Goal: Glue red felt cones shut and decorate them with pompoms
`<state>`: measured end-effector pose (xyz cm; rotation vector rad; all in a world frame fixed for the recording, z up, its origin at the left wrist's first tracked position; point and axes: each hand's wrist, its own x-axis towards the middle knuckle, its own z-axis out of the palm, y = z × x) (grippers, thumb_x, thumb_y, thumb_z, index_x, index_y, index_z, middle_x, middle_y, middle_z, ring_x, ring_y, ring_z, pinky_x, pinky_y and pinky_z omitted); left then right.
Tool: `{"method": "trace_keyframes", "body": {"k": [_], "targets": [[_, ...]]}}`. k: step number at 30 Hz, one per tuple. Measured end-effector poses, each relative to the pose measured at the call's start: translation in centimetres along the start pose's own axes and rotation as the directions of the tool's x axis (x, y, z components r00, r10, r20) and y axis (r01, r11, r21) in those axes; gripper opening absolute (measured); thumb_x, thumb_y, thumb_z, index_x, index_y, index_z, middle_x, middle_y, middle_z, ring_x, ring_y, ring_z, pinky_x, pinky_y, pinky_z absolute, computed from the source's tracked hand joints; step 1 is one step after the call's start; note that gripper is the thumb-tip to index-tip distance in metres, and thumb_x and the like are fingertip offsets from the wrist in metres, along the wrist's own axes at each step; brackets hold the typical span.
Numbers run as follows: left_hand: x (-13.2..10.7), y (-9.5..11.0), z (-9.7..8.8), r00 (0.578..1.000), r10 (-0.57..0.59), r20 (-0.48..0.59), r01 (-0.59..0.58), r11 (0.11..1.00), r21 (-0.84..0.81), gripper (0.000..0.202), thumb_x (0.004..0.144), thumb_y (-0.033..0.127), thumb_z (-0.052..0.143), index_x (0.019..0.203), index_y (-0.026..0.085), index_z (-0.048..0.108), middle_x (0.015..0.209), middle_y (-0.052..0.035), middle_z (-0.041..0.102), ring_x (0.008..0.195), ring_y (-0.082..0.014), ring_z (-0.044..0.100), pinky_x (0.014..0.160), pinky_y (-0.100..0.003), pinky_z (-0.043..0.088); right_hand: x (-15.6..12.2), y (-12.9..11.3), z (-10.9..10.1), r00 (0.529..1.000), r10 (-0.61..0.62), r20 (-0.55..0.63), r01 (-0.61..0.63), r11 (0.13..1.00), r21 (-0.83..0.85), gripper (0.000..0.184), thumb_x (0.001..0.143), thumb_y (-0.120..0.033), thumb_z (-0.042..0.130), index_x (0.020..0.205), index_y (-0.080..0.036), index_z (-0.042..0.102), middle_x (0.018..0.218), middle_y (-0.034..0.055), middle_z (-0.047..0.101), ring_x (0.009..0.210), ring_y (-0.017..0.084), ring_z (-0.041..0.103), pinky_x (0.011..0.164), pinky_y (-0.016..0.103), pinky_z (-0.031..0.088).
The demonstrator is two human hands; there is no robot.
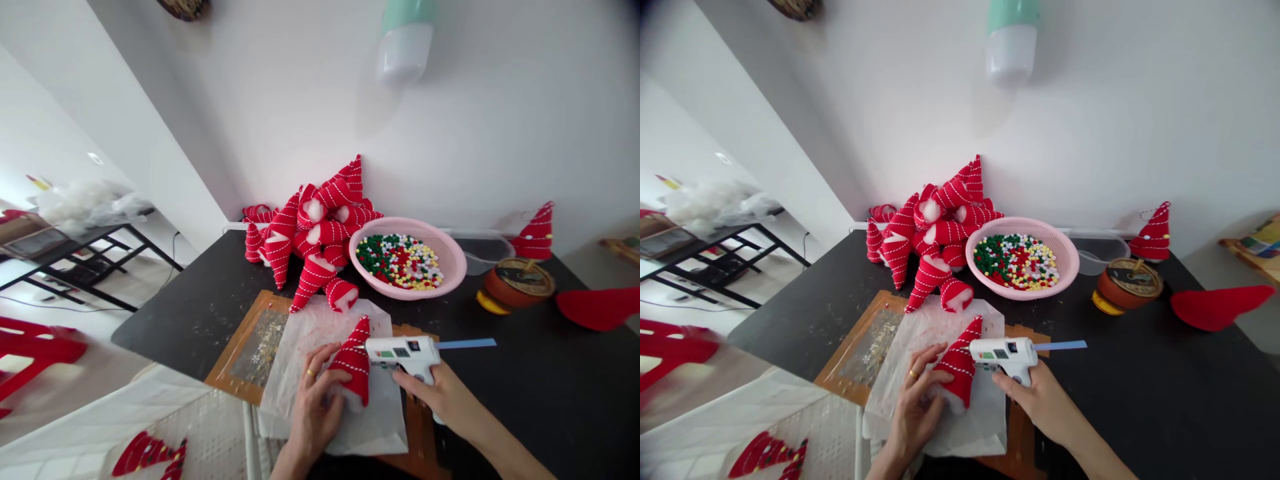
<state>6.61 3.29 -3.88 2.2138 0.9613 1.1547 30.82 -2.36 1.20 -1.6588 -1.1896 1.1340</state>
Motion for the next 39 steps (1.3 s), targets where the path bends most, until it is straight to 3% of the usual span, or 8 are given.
{"method": "trace_keyframes", "body": {"k": [6, 13, 21, 24, 26, 30, 33, 39], "targets": [[0.1, -0.1, -0.3, 0.996, -0.028, 0.082, 0.029, 1.0, -0.011, 0.041, 0.07, -0.001, 0.047, 0.097, 0.023, 0.067, 0.145, -0.008, 0.056, 0.138, -0.0301, 0.044, 0.109, -0.054, 0.044, 0.0, 0.2, 0.0, 0.997, -0.076, -0.026, 0.077, 0.997, 0.018, 0.043, 0.083, -0.051, 0.071, 0.112, -0.02, 0.075, 0.108, 0.009, 0.078, 0.102, 0.03, 0.069, 0.095, 0.037, 0.052], [-0.1, -0.2, -0.2, 0.991, -0.042, 0.126, 0.042, 0.999, 0.001, 0.039, 0.071, -0.001, 0.047, 0.096, 0.022, 0.064, 0.145, -0.008, 0.058, 0.141, -0.031, 0.042, 0.111, -0.058, 0.043, -0.2, -0.1, 0.0, 0.997, -0.075, -0.013, 0.075, 0.997, 0.028, 0.043, 0.084, -0.05, 0.071, 0.114, -0.019, 0.074, 0.118, 0.0109, 0.076, 0.115, 0.035, 0.066, 0.103, 0.043, 0.049], [0.1, -0.1, -0.1, 0.994, -0.04, 0.098, 0.042, 0.999, -0.017, 0.039, 0.069, -0.001, 0.046, 0.095, 0.022, 0.064, 0.142, -0.0085, 0.059, 0.138, -0.0308, 0.044, 0.108, -0.056, 0.044, -0.7, -0.5, -0.4, 0.998, -0.062, -0.009, 0.063, 0.997, 0.037, 0.043, 0.084, -0.05, 0.071, 0.114, -0.02, 0.074, 0.115, 0.0106, 0.077, 0.113, 0.034, 0.066, 0.099, 0.042, 0.05], [0.1, 0.1, -0.2, 0.996, -0.051, 0.072, 0.053, 0.998, -0.026, 0.038, 0.071, 0.0, 0.047, 0.095, 0.022, 0.064, 0.141, -0.009, 0.058, 0.136, -0.0305, 0.047, 0.107, -0.054, 0.045, -0.8, -0.3, -0.9, 1.0, 0.022, 0.012, -0.023, 0.997, 0.072, 0.04, 0.081, -0.052, 0.074, 0.104, -0.02, 0.074, 0.087, 0.0065, 0.076, 0.085, 0.026, 0.068, 0.077, 0.035, 0.054], [0.1, 0.1, -0.3, 0.997, -0.058, 0.04, 0.06, 0.998, -0.035, 0.037, 0.072, 0.001, 0.047, 0.096, 0.023, 0.065, 0.139, -0.0093, 0.058, 0.132, -0.0298, 0.05, 0.105, -0.053, 0.046, -0.9, 0.0, -1.3, 0.989, 0.112, 0.096, -0.126, 0.981, 0.15, 0.037, 0.082, -0.054, 0.073, 0.086, -0.018, 0.071, 0.065, 0.0017, 0.065, 0.061, 0.018, 0.058, 0.058, 0.029, 0.046], [0.0, 0.1, -0.4, 0.996, -0.085, -0.024, 0.084, 0.996, -0.042, 0.034, 0.076, 0.003, 0.048, 0.096, 0.023, 0.065, 0.135, -0.01, 0.06, 0.125, -0.029, 0.056, 0.101, -0.051, 0.049, -1.0, 0.4, -2.1, 0.968, 0.072, 0.241, -0.168, 0.9, 0.403, 0.042, 0.086, -0.055, 0.07, 0.073, -0.016, 0.064, 0.066, 0.0023, 0.061, 0.06, 0.014, 0.052, 0.054, 0.026, 0.039], [-0.2, 0.0, -0.4, 0.989, -0.122, -0.079, 0.12, 0.992, -0.023, 0.032, 0.076, 0.005, 0.048, 0.096, 0.022, 0.066, 0.131, -0.0102, 0.062, 0.122, -0.0291, 0.059, 0.099, -0.05, 0.051, -1.1, 0.5, -2.2, 0.98, 0.043, 0.192, -0.127, 0.883, 0.452, 0.04, 0.088, -0.054, 0.07, 0.08, -0.015, 0.068, 0.077, 0.0057, 0.067, 0.064, 0.016, 0.055, 0.061, 0.029, 0.043], [-0.7, -0.8, -0.1, 0.955, -0.219, -0.198, 0.23, 0.973, 0.034, 0.032, 0.075, 0.007, 0.047, 0.096, 0.022, 0.065, 0.128, -0.0092, 0.063, 0.119, -0.0283, 0.061, 0.097, -0.047, 0.052, -1.5, 0.9, -1.0, 0.988, 0.152, 0.015, -0.151, 0.952, 0.267, 0.041, 0.079, -0.058, 0.074, 0.079, -0.017, 0.072, 0.07, 0.0044, 0.068, 0.062, 0.018, 0.057, 0.064, 0.032, 0.046]]}}
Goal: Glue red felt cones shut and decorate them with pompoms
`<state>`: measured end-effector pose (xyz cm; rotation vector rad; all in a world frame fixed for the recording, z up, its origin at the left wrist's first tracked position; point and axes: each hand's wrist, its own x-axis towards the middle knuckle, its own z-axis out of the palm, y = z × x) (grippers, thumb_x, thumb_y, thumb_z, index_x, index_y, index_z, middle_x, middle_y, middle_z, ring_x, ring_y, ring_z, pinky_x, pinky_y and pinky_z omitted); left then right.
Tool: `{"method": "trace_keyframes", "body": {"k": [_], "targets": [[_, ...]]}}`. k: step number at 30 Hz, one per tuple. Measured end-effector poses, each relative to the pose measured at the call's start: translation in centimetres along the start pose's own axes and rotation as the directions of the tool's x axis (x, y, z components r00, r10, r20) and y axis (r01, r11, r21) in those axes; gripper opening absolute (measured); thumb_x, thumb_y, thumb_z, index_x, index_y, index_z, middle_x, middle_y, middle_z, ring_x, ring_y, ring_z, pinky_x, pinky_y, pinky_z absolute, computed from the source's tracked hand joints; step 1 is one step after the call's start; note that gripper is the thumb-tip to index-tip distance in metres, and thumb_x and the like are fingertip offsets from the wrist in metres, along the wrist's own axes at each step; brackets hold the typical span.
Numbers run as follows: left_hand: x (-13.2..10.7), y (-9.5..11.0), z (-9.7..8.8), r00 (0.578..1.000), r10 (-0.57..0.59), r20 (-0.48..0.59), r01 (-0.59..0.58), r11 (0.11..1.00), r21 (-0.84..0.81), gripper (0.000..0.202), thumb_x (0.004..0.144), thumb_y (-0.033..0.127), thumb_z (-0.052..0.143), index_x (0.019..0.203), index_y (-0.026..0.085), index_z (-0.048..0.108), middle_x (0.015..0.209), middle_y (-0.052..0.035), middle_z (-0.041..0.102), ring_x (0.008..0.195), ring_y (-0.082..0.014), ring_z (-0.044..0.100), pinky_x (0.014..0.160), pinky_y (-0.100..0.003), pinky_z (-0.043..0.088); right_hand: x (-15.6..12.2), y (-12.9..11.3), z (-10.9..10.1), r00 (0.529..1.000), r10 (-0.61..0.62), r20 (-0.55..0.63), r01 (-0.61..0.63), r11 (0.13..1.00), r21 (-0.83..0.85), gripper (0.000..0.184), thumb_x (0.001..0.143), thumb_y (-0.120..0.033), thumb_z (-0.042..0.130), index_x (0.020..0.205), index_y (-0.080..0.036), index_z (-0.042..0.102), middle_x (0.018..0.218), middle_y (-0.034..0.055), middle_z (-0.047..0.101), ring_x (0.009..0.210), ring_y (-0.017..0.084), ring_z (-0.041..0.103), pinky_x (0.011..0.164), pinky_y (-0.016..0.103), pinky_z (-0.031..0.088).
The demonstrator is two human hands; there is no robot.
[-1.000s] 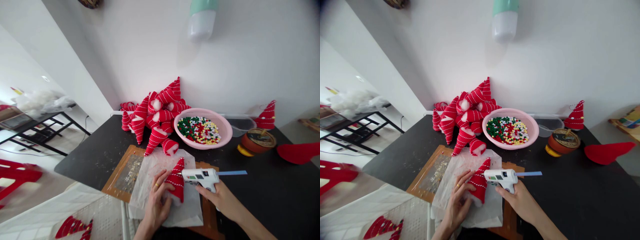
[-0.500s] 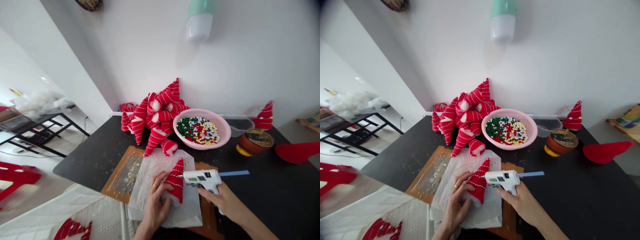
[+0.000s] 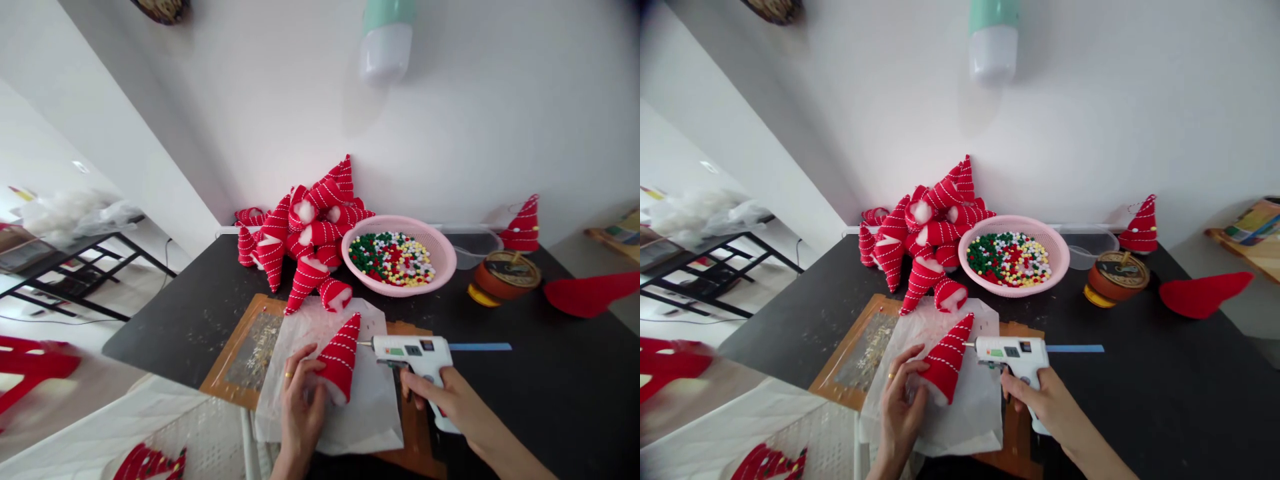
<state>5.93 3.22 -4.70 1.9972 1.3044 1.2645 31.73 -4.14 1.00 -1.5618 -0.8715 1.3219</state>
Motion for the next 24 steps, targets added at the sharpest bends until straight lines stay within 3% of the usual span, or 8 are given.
{"method": "trace_keyframes", "body": {"k": [6, 14, 24], "targets": [[-0.1, -0.1, 0.0, 0.996, -0.019, -0.085, 0.023, 0.999, 0.041, 0.031, 0.073, 0.007, 0.049, 0.094, 0.023, 0.066, 0.116, -0.0073, 0.063, 0.108, -0.0249, 0.064, 0.092, -0.04, 0.053, 0.1, 0.8, 1.6, 0.999, -0.025, -0.041, 0.021, 0.995, -0.093, 0.036, 0.075, -0.055, 0.075, 0.084, -0.02, 0.072, 0.068, 0.001, 0.064, 0.062, 0.018, 0.057, 0.061, 0.03, 0.047], [-0.2, 0.2, -0.1, 0.995, -0.039, -0.089, 0.043, 0.998, 0.046, 0.028, 0.074, 0.008, 0.05, 0.091, 0.022, 0.067, 0.103, -0.0053, 0.061, 0.098, -0.0224, 0.063, 0.085, -0.034, 0.051, 0.1, 0.6, 1.7, 0.997, -0.065, -0.05, 0.054, 0.98, -0.192, 0.033, 0.083, -0.053, 0.068, 0.089, -0.022, 0.073, 0.058, -0.0001, 0.06, 0.061, 0.02, 0.056, 0.062, 0.031, 0.047], [0.0, 0.6, -0.2, 0.994, -0.051, -0.093, 0.055, 0.998, 0.043, 0.027, 0.074, 0.009, 0.049, 0.089, 0.022, 0.067, 0.099, -0.0043, 0.062, 0.092, -0.0206, 0.064, 0.076, -0.029, 0.051, 0.4, 1.0, 2.1, 0.996, -0.076, -0.046, 0.065, 0.978, -0.199, 0.035, 0.083, -0.054, 0.067, 0.092, -0.021, 0.074, 0.066, 0.0037, 0.068, 0.072, 0.025, 0.064, 0.063, 0.031, 0.05]]}}
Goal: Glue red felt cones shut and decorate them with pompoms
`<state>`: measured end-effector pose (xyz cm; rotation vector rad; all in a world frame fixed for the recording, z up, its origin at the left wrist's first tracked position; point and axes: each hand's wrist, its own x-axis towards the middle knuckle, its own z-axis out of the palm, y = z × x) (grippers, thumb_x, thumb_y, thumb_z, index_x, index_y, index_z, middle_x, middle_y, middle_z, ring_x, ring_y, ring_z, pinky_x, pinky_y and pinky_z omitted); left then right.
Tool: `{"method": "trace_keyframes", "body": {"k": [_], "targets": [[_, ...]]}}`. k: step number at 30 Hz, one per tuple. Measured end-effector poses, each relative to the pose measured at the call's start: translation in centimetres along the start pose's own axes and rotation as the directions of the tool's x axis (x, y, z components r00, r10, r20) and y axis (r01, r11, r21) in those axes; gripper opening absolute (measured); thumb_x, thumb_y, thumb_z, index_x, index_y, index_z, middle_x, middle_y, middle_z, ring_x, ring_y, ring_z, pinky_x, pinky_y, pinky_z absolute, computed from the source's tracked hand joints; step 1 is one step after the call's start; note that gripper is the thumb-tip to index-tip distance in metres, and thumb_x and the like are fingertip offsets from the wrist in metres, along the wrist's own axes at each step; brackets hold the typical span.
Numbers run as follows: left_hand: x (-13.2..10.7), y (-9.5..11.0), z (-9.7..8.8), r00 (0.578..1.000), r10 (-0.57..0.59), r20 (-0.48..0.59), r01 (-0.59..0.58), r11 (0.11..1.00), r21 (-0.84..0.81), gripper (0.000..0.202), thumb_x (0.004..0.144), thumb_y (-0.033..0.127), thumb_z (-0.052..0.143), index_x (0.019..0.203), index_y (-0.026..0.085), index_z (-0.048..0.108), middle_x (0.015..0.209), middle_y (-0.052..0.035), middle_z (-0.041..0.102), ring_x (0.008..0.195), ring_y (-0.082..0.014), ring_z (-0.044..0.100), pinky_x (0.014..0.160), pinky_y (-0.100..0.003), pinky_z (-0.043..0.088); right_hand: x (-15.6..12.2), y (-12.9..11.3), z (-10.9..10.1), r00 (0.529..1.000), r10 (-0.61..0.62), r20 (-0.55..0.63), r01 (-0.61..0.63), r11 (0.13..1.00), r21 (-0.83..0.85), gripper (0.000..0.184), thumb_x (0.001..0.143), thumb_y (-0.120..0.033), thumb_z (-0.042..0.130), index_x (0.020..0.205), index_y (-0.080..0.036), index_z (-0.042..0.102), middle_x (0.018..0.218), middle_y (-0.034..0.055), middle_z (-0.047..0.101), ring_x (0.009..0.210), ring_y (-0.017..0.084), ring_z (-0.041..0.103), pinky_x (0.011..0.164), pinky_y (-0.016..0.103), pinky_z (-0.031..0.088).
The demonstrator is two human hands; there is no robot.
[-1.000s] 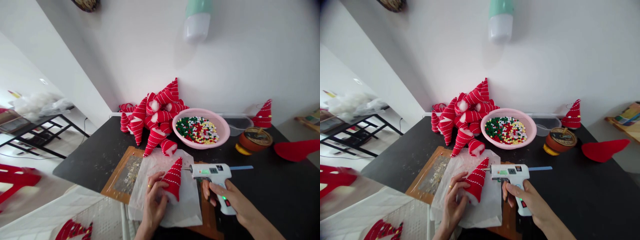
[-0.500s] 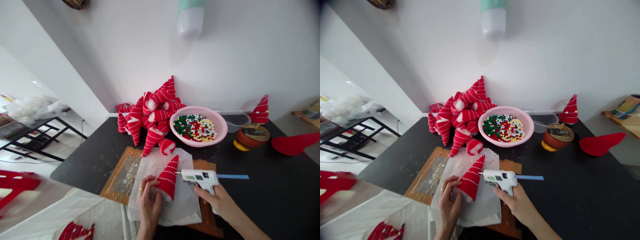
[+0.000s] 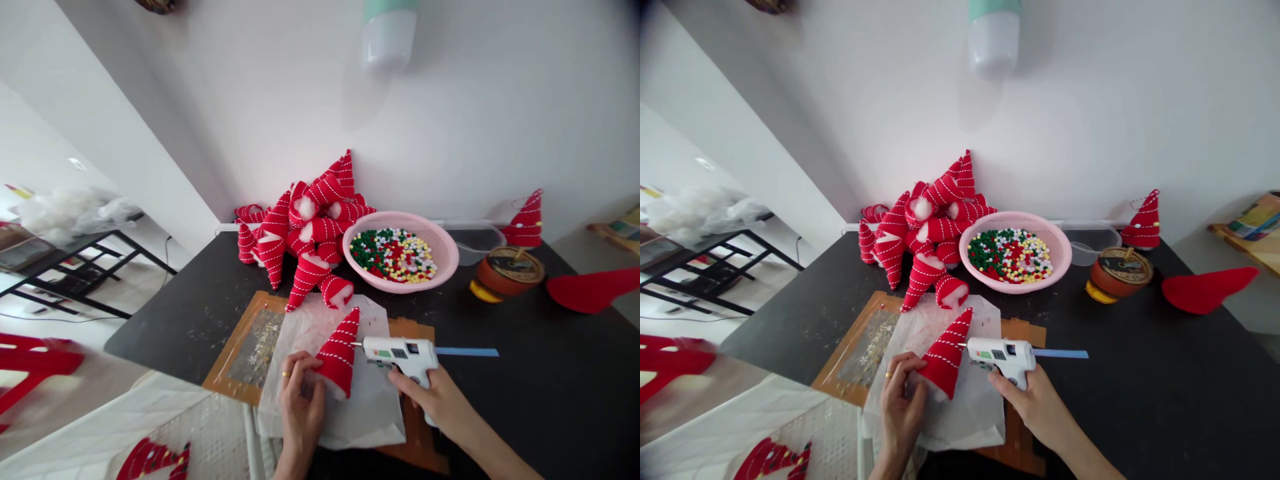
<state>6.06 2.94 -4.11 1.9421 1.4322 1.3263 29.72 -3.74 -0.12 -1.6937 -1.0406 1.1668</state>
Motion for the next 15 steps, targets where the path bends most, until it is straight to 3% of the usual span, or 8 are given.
{"method": "trace_keyframes", "body": {"k": [6, 15], "targets": [[0.03, -0.09, 0.01, 1.0, 0.005, 0.0, -0.005, 1.0, -0.018, 0.026, 0.075, 0.009, 0.05, 0.089, 0.022, 0.067, 0.099, -0.0044, 0.063, 0.095, -0.0213, 0.064, 0.082, -0.031, 0.051, -0.04, -0.27, 0.17, 0.998, -0.052, -0.023, 0.052, 0.999, 0.007, 0.039, 0.083, -0.056, 0.068, 0.096, -0.02, 0.075, 0.08, 0.0058, 0.074, 0.085, 0.028, 0.067, 0.079, 0.035, 0.052], [0.03, -0.07, 0.03, 1.0, 0.002, 0.013, -0.002, 1.0, -0.027, 0.027, 0.074, 0.008, 0.049, 0.09, 0.022, 0.067, 0.1, -0.0043, 0.062, 0.094, -0.0205, 0.064, 0.079, -0.029, 0.05, -0.12, -0.41, 0.07, 0.996, -0.087, -0.011, 0.087, 0.996, 0.007, 0.038, 0.084, -0.052, 0.068, 0.103, -0.02, 0.076, 0.097, 0.0076, 0.079, 0.093, 0.029, 0.07, 0.085, 0.035, 0.054]]}}
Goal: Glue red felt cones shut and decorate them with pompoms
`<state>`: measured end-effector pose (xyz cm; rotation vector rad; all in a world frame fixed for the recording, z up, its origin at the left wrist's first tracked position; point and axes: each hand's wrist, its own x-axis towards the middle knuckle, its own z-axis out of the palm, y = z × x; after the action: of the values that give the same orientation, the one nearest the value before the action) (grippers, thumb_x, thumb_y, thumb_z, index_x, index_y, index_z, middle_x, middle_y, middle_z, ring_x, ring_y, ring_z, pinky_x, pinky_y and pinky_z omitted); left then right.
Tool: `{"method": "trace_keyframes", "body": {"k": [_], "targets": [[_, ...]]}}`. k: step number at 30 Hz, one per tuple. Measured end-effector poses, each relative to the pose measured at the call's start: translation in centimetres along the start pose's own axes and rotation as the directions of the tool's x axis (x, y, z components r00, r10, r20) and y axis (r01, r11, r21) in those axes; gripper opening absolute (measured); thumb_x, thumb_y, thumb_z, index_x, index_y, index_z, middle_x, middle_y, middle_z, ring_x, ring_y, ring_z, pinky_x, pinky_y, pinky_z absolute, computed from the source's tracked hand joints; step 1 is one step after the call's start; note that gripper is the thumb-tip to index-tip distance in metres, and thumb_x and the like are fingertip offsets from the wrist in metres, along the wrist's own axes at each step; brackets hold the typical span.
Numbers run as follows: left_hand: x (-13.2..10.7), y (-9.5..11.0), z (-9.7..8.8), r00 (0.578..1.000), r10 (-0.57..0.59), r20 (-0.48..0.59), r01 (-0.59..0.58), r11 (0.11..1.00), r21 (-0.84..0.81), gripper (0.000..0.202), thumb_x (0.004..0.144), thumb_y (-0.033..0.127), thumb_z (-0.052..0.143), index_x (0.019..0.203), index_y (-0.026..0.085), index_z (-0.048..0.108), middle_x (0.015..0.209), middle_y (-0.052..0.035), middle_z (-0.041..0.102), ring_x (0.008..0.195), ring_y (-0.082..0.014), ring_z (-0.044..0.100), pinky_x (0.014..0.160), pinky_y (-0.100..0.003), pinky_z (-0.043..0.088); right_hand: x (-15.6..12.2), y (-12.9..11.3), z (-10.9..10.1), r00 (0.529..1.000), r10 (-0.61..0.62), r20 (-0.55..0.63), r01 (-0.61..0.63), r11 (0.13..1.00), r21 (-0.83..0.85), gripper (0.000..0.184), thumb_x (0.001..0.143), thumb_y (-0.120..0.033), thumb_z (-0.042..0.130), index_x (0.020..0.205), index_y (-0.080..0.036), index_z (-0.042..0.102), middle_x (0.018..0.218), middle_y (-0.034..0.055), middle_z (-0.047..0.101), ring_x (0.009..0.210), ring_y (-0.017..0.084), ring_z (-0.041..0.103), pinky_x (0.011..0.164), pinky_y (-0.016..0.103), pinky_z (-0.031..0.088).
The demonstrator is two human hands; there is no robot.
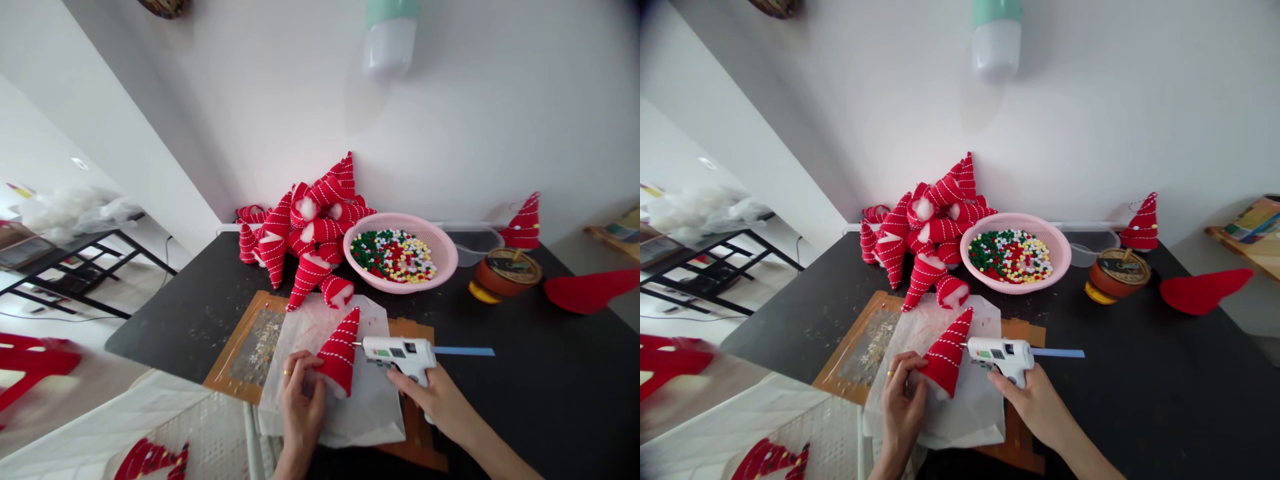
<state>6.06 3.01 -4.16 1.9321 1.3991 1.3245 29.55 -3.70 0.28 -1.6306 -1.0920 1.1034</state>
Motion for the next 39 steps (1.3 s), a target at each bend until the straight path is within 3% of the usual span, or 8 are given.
{"method": "trace_keyframes", "body": {"k": [6, 12, 20, 28, 35, 39], "targets": [[-0.07, -0.06, 0.02, 1.0, 0.004, -0.006, -0.004, 1.0, 0.002, 0.028, 0.074, 0.007, 0.049, 0.089, 0.022, 0.067, 0.099, -0.0039, 0.062, 0.094, -0.0199, 0.063, 0.081, -0.029, 0.05, 0.14, 0.45, -0.06, 0.999, -0.043, 0.005, 0.043, 0.999, -0.015, 0.038, 0.085, -0.051, 0.067, 0.105, -0.019, 0.076, 0.097, 0.0074, 0.08, 0.093, 0.029, 0.072, 0.085, 0.034, 0.055], [-0.11, -0.38, 0.14, 1.0, 0.005, 0.005, -0.005, 1.0, -0.013, 0.027, 0.076, 0.007, 0.049, 0.09, 0.022, 0.066, 0.1, -0.0045, 0.062, 0.096, -0.0203, 0.062, 0.082, -0.029, 0.049, 0.22, 0.42, -0.67, 0.995, -0.038, 0.094, 0.044, 0.997, -0.059, 0.036, 0.088, -0.049, 0.065, 0.105, -0.02, 0.077, 0.099, 0.0084, 0.08, 0.096, 0.03, 0.072, 0.087, 0.036, 0.057], [-0.18, -0.2, 0.01, 1.0, 0.005, -0.005, -0.005, 1.0, -0.002, 0.025, 0.076, 0.009, 0.05, 0.09, 0.022, 0.067, 0.102, -0.0049, 0.062, 0.096, -0.0209, 0.063, 0.082, -0.03, 0.05, 0.12, 0.79, -0.9, 0.997, -0.029, 0.069, 0.033, 0.998, -0.052, 0.038, 0.088, -0.05, 0.066, 0.11, -0.02, 0.076, 0.108, 0.0097, 0.079, 0.1, 0.03, 0.072, 0.089, 0.036, 0.056], [-0.32, -0.49, 0.07, 1.0, 0.0, 0.0, 0.0, 1.0, 0.0, 0.026, 0.075, 0.009, 0.051, 0.09, 0.022, 0.067, 0.102, -0.0042, 0.063, 0.096, -0.0205, 0.063, 0.082, -0.029, 0.05, 0.03, 0.49, -0.36, 0.999, -0.043, -0.033, 0.042, 0.998, -0.037, 0.037, 0.084, -0.05, 0.068, 0.104, -0.02, 0.077, 0.096, 0.0079, 0.08, 0.09, 0.028, 0.072, 0.085, 0.035, 0.057], [-0.24, -0.32, 0.06, 1.0, 0.004, -0.003, -0.004, 1.0, -0.003, 0.026, 0.075, 0.009, 0.051, 0.09, 0.022, 0.067, 0.101, -0.0043, 0.063, 0.095, -0.0209, 0.063, 0.082, -0.03, 0.05, 0.1, 0.3, -0.23, 0.999, -0.039, 0.005, 0.039, 0.999, -0.024, 0.037, 0.085, -0.05, 0.065, 0.102, -0.019, 0.076, 0.094, 0.0073, 0.08, 0.09, 0.028, 0.072, 0.083, 0.034, 0.057], [-0.25, -0.49, 0.11, 1.0, 0.0, 0.006, 0.0, 1.0, 0.0, 0.025, 0.076, 0.009, 0.051, 0.091, 0.022, 0.067, 0.102, -0.0046, 0.063, 0.096, -0.0211, 0.063, 0.083, -0.031, 0.05, -0.03, 0.38, -0.33, 1.0, -0.026, -0.001, 0.026, 1.0, -0.014, 0.037, 0.084, -0.05, 0.066, 0.105, -0.02, 0.076, 0.103, 0.0085, 0.08, 0.097, 0.029, 0.072, 0.088, 0.035, 0.056]]}}
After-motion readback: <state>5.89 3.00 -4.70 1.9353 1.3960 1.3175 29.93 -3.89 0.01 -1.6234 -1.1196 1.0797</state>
